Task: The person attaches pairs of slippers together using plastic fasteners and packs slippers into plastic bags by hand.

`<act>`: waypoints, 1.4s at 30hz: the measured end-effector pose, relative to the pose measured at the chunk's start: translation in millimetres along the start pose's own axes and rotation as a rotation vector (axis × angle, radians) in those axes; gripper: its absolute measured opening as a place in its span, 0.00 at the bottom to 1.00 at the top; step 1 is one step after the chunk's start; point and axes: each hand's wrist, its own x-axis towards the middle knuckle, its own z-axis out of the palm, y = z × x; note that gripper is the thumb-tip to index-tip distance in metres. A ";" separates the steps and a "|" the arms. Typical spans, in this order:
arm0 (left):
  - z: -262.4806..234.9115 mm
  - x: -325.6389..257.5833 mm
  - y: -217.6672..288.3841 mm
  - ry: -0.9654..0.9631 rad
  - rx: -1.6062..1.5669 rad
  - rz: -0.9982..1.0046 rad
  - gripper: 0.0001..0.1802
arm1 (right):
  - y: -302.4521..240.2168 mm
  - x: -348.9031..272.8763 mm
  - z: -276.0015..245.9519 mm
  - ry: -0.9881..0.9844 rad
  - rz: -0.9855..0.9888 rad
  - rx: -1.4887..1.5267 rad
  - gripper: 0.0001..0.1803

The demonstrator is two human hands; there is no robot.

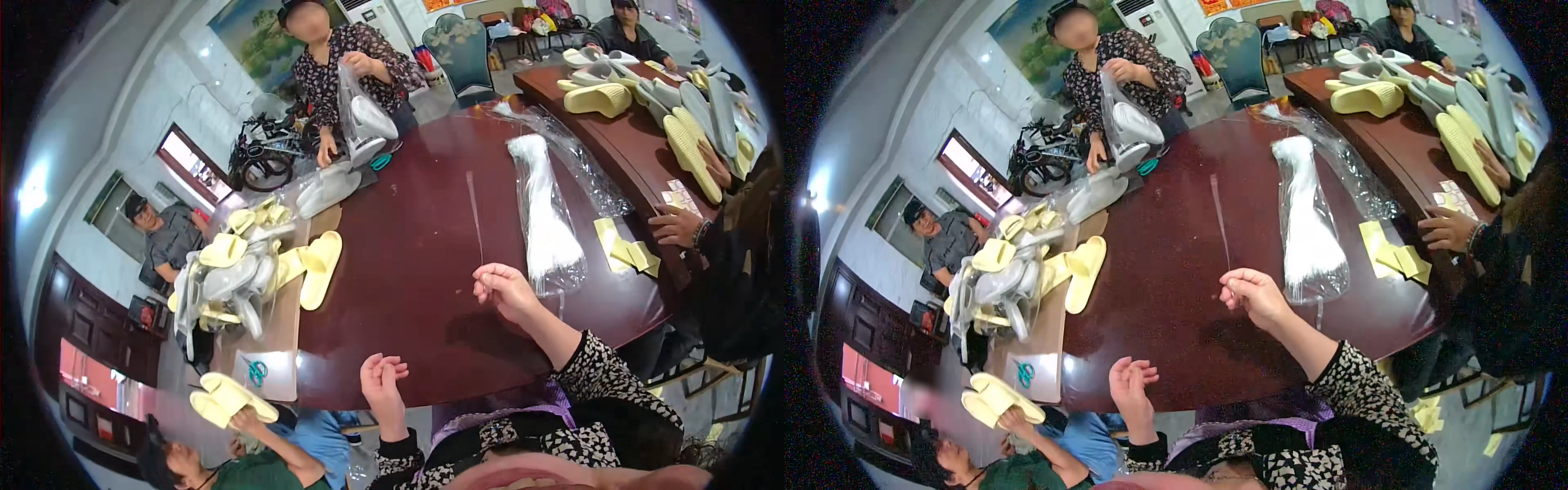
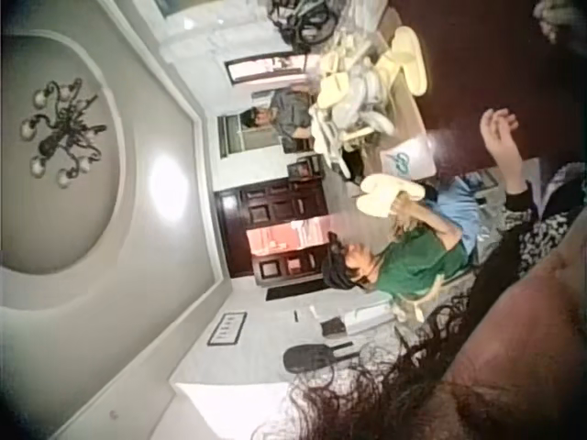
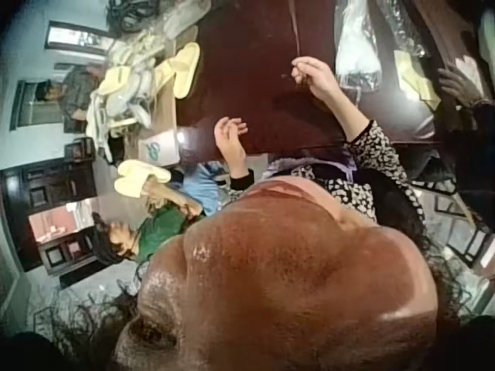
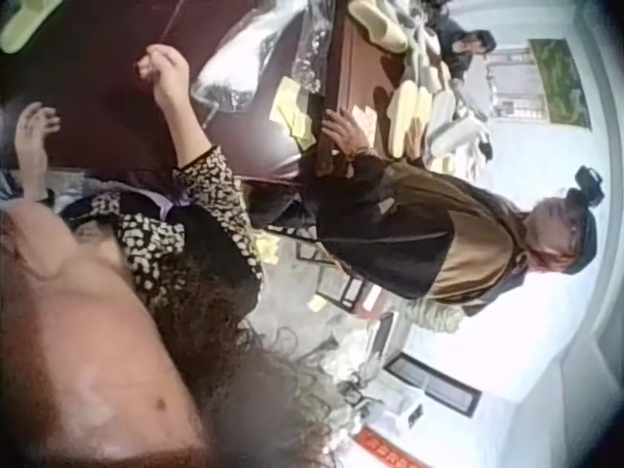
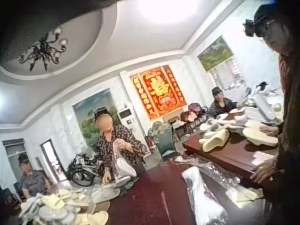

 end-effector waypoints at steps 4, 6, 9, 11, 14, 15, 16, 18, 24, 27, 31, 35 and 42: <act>4.1 9.3 -0.8 -0.016 0.000 0.004 0.12 | 5.7 6.2 2.7 0.005 0.075 0.007 0.06; 0.8 12.8 -2.4 -0.007 0.028 0.031 0.12 | 7.5 8.8 3.1 -0.004 0.106 0.008 0.06; -11.8 14.1 -5.0 0.055 0.043 0.050 0.13 | 8.1 6.8 3.7 -0.012 0.110 0.000 0.06; -21.9 16.0 -6.8 0.082 0.051 0.061 0.13 | 7.7 6.5 3.4 -0.014 0.109 -0.004 0.06; -40.5 16.9 -11.8 0.206 0.266 0.198 0.13 | 8.7 4.2 1.7 -0.023 0.134 -0.001 0.06; -44.4 19.7 -11.9 0.204 0.269 0.196 0.13 | 9.0 4.3 0.4 -0.021 0.135 0.002 0.06; -48.3 23.2 -11.6 0.215 0.328 0.223 0.13 | 9.6 5.1 -1.3 -0.021 0.126 -0.003 0.06; -53.6 27.4 -11.3 0.237 0.445 0.279 0.14 | 9.9 5.7 -2.3 -0.023 0.108 -0.014 0.06; -54.8 43.6 -11.7 0.123 0.817 0.237 0.20 | 3.0 5.0 0.3 -0.017 0.110 -0.017 0.06; -57.5 70.9 -31.3 0.041 1.148 0.472 0.24 | -0.5 6.0 -4.9 -0.006 0.100 -0.018 0.06; -56.9 119.5 -49.4 -0.022 1.307 0.356 0.27 | -0.5 12.2 -16.3 0.028 0.091 -0.027 0.07; -50.1 157.4 -64.9 -0.052 1.406 0.199 0.26 | -8.4 14.8 -26.5 0.014 0.067 -0.103 0.07; -27.2 193.0 -79.8 -0.275 1.148 0.306 0.15 | -5.5 23.1 -32.0 -0.009 0.038 -0.113 0.08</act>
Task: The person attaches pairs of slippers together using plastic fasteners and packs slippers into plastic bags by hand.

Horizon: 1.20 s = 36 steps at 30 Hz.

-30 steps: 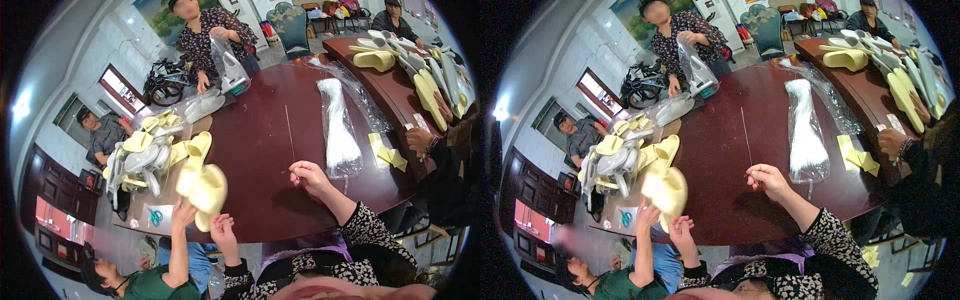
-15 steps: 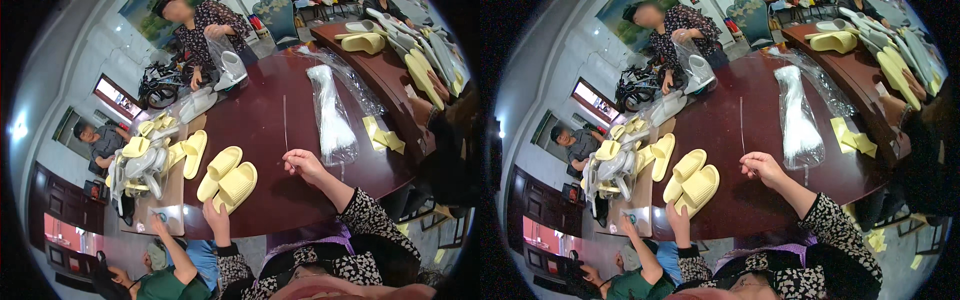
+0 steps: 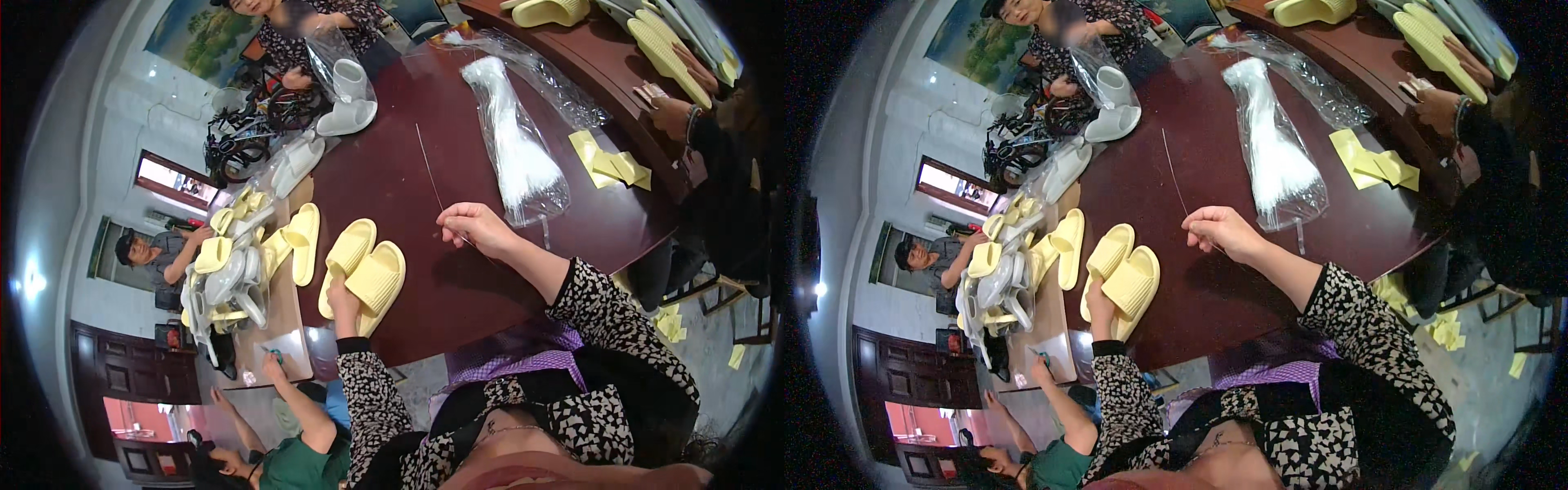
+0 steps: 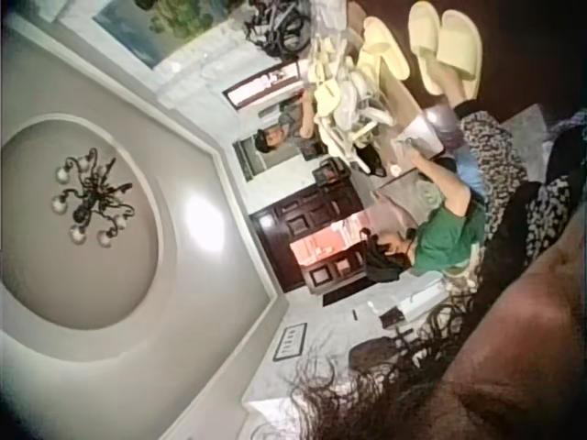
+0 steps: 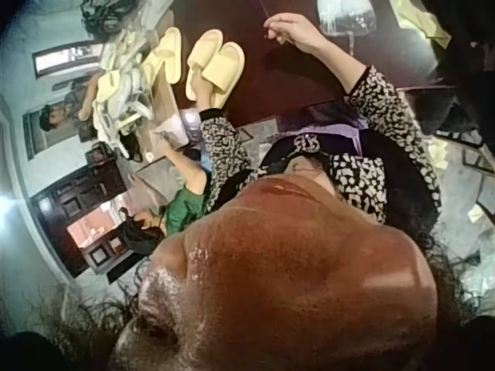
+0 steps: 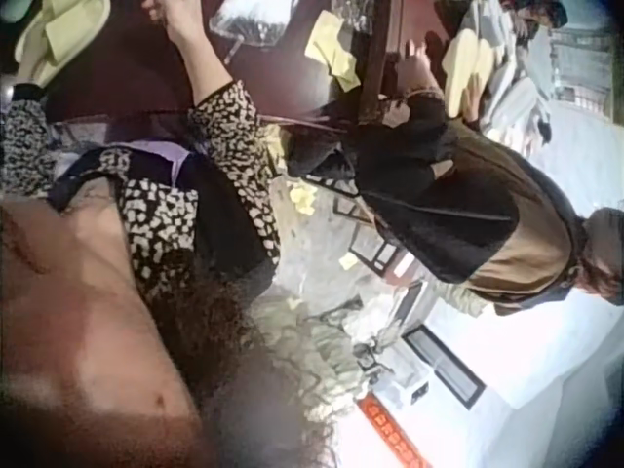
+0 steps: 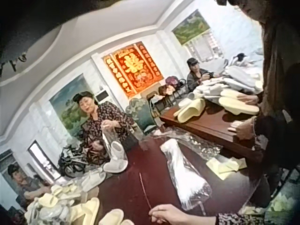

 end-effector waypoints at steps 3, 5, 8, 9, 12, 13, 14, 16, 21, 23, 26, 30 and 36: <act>4.1 9.3 10.6 -0.005 0.023 0.116 0.15 | -1.6 2.5 0.5 -0.012 0.003 0.003 0.08; 6.4 12.0 24.0 -0.008 0.033 0.176 0.15 | -0.6 2.6 0.3 -0.016 0.003 0.004 0.08; 14.9 13.5 66.2 -0.004 -0.001 0.231 0.10 | -5.9 6.0 -4.5 -0.001 -0.038 0.023 0.07; 18.5 11.7 81.5 -0.003 -0.004 0.243 0.10 | -7.6 6.2 -6.3 0.003 -0.048 0.021 0.07; 34.2 -0.5 115.3 -0.049 0.030 0.228 0.04 | -4.5 1.1 -5.1 0.009 -0.052 0.041 0.07; 39.9 -3.1 121.7 -0.096 0.017 0.183 0.04 | -4.3 2.0 -3.1 0.006 -0.066 0.039 0.07; 44.9 -5.9 127.5 -0.143 0.005 0.138 0.05 | -3.6 3.1 -0.5 -0.001 -0.068 0.064 0.07; 61.0 -14.3 147.3 -0.183 -0.113 0.132 0.07 | -4.7 2.3 -6.3 0.009 -0.071 0.108 0.07; 47.6 -50.1 194.8 -0.323 -0.569 0.013 0.12 | -22.8 -8.0 -13.0 0.065 -0.048 0.185 0.06; 30.8 -62.4 202.1 -0.347 -0.653 -0.051 0.13 | -23.7 -7.6 -15.7 0.082 -0.094 0.177 0.06; 15.1 -77.1 197.3 -0.384 -0.818 -0.192 0.14 | -30.7 -10.5 -11.8 0.102 -0.148 0.178 0.06; 0.7 -86.3 178.0 -0.242 -0.590 -0.036 0.17 | -48.1 -26.9 2.9 0.108 -0.222 0.179 0.06; -30.7 -100.1 233.6 -0.316 -1.201 -0.093 0.13 | -58.8 -56.7 57.5 -0.023 -0.289 0.001 0.06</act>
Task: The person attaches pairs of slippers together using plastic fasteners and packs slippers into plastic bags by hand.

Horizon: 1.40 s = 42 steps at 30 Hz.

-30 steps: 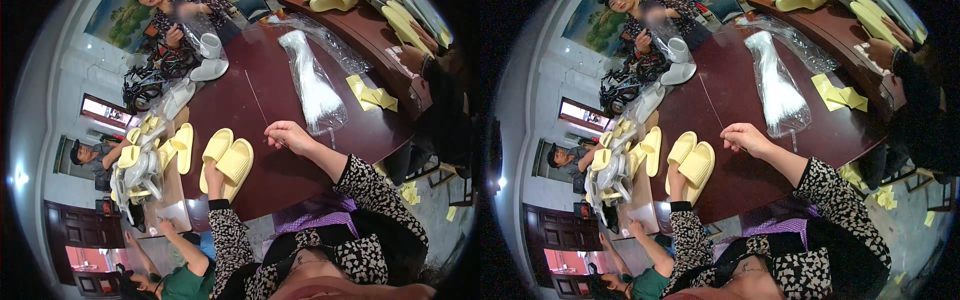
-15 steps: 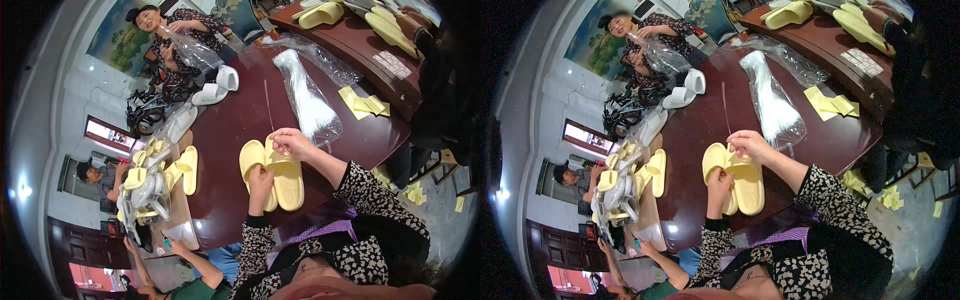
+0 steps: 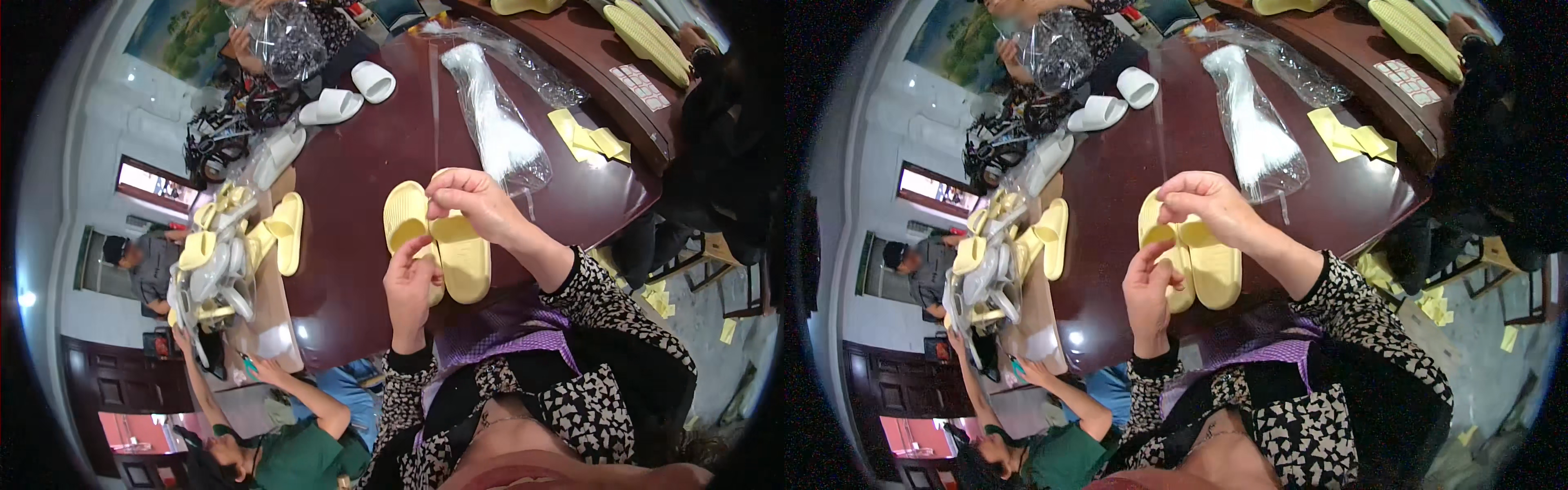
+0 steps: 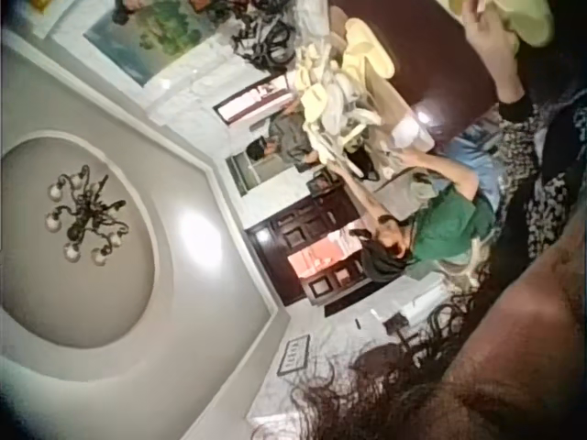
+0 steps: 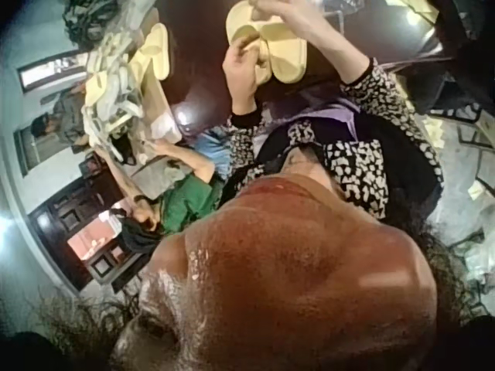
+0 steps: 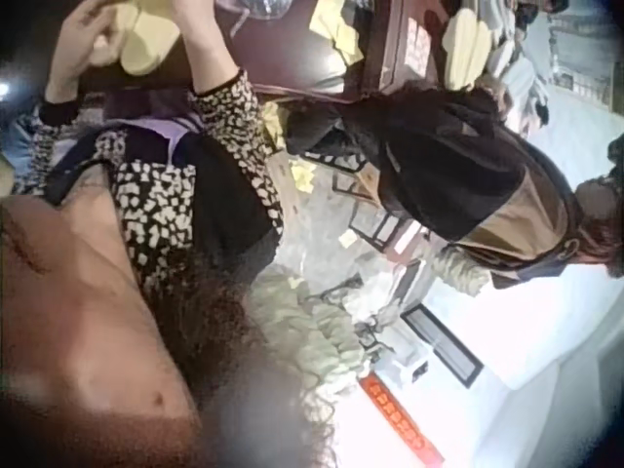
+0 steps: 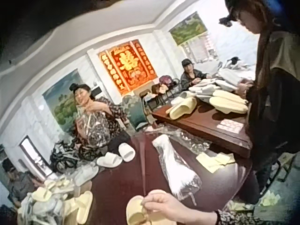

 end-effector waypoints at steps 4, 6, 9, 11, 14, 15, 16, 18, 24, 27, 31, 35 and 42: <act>17.4 -5.9 3.5 -0.078 -0.383 -0.131 0.10 | 6.7 -3.2 19.3 -0.056 0.053 -0.016 0.06; 10.6 -5.5 -3.3 -0.113 -0.398 -0.141 0.10 | 6.1 -3.3 22.3 -0.067 0.052 -0.019 0.06; -0.1 -4.4 -7.7 -0.188 -0.424 -0.156 0.09 | 1.6 -3.0 21.9 -0.087 0.044 -0.026 0.07; -2.5 -6.4 -2.8 -0.086 -0.178 -0.035 0.08 | -5.1 -5.6 18.9 -0.065 0.040 -0.072 0.07; -6.8 -17.0 8.8 -0.015 0.138 0.173 0.06 | -10.9 -9.7 20.6 -0.076 0.017 -0.111 0.07; -9.3 -25.7 16.4 0.005 0.336 0.321 0.05 | -12.5 -11.6 26.0 -0.101 -0.008 -0.125 0.07; -9.2 -24.7 12.4 -0.004 0.521 0.435 0.04 | -6.5 -11.9 18.8 -0.086 -0.015 -0.144 0.07; -6.5 -17.0 8.1 -0.036 0.607 0.489 0.05 | 8.3 -11.4 5.0 -0.032 0.047 -0.165 0.07; -14.9 -30.8 -33.3 -0.195 0.800 0.626 0.08 | 52.2 -53.9 -21.8 -0.035 0.342 -0.117 0.07; -19.3 -44.3 -61.4 -0.274 0.758 0.571 0.07 | 78.5 -83.0 -37.1 0.050 0.544 -0.078 0.08; -18.1 -53.3 -77.9 -0.351 0.728 0.533 0.07 | 89.8 -112.8 -47.7 0.120 0.730 -0.022 0.08; -18.1 -56.9 -80.5 -0.366 0.724 0.487 0.07 | 90.0 -120.8 -51.1 0.167 0.812 0.023 0.08; -17.1 -51.7 -79.5 -0.388 0.726 0.463 0.06 | 87.8 -125.7 -57.5 0.212 0.891 0.050 0.07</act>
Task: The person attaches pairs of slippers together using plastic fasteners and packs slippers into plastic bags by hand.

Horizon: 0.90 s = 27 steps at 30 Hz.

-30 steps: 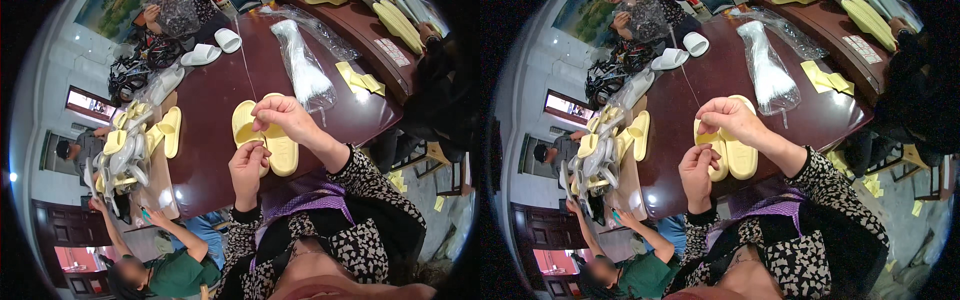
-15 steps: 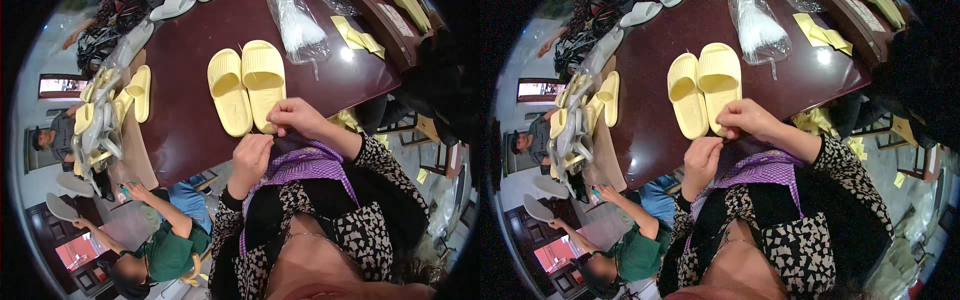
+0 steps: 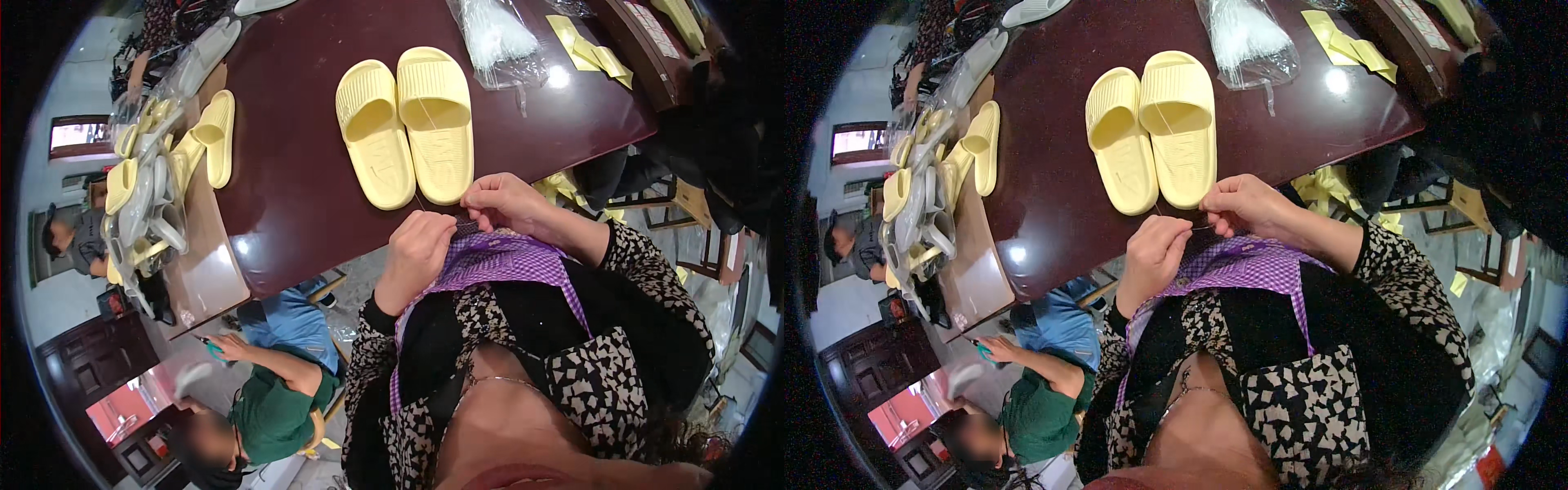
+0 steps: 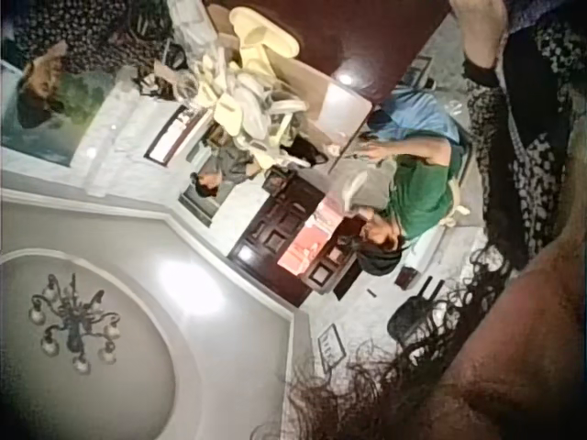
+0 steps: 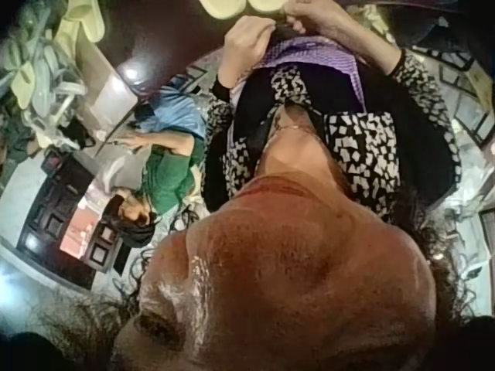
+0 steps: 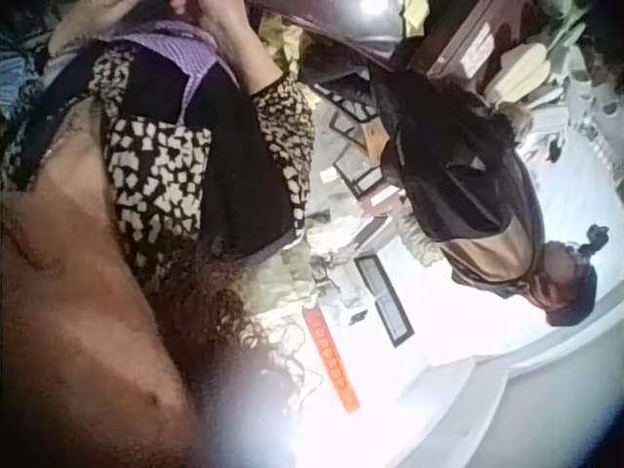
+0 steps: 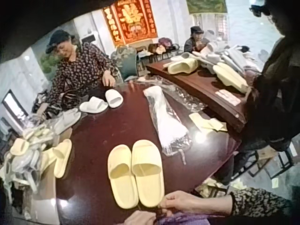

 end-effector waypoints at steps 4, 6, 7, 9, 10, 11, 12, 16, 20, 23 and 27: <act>0.4 0.1 -1.8 -0.021 0.000 0.012 0.06 | 3.4 -0.3 -3.2 0.011 0.042 -0.012 0.07; 0.9 -1.5 -2.2 -0.028 -0.010 -0.007 0.06 | 5.4 -1.9 -2.5 0.008 0.045 -0.024 0.07; 1.2 -2.0 -2.8 -0.026 -0.009 -0.008 0.06 | 5.8 -1.9 -2.4 0.007 0.046 -0.026 0.07; 1.9 -3.0 -3.9 -0.035 -0.002 -0.007 0.06 | 6.6 -1.9 -2.4 0.012 0.035 -0.002 0.07; 1.8 -2.7 -4.4 -0.041 0.002 -0.006 0.06 | 6.6 -1.9 -2.2 0.015 0.029 0.010 0.07; 1.2 -1.5 -4.6 -0.040 0.003 -0.004 0.06 | 5.9 -2.1 -1.4 0.014 0.027 0.010 0.07; 0.7 -1.0 -4.6 -0.041 0.005 -0.006 0.06 | 5.5 -2.7 -0.1 0.027 0.023 0.008 0.07; -2.1 5.4 -8.0 -0.036 0.007 -0.003 0.06 | -9.0 -0.3 1.2 0.066 -0.056 -0.075 0.07; -5.0 20.2 -20.2 -0.027 0.016 0.002 0.05 | -38.1 13.7 -3.1 0.131 -0.253 -0.321 0.08; -7.1 40.0 -33.8 -0.039 0.043 0.018 0.05 | -53.8 26.8 -4.0 0.223 -0.384 -0.499 0.09; -11.8 62.6 -46.7 -0.011 0.026 -0.013 0.04 | -56.6 42.0 -3.4 0.296 -0.439 -0.605 0.10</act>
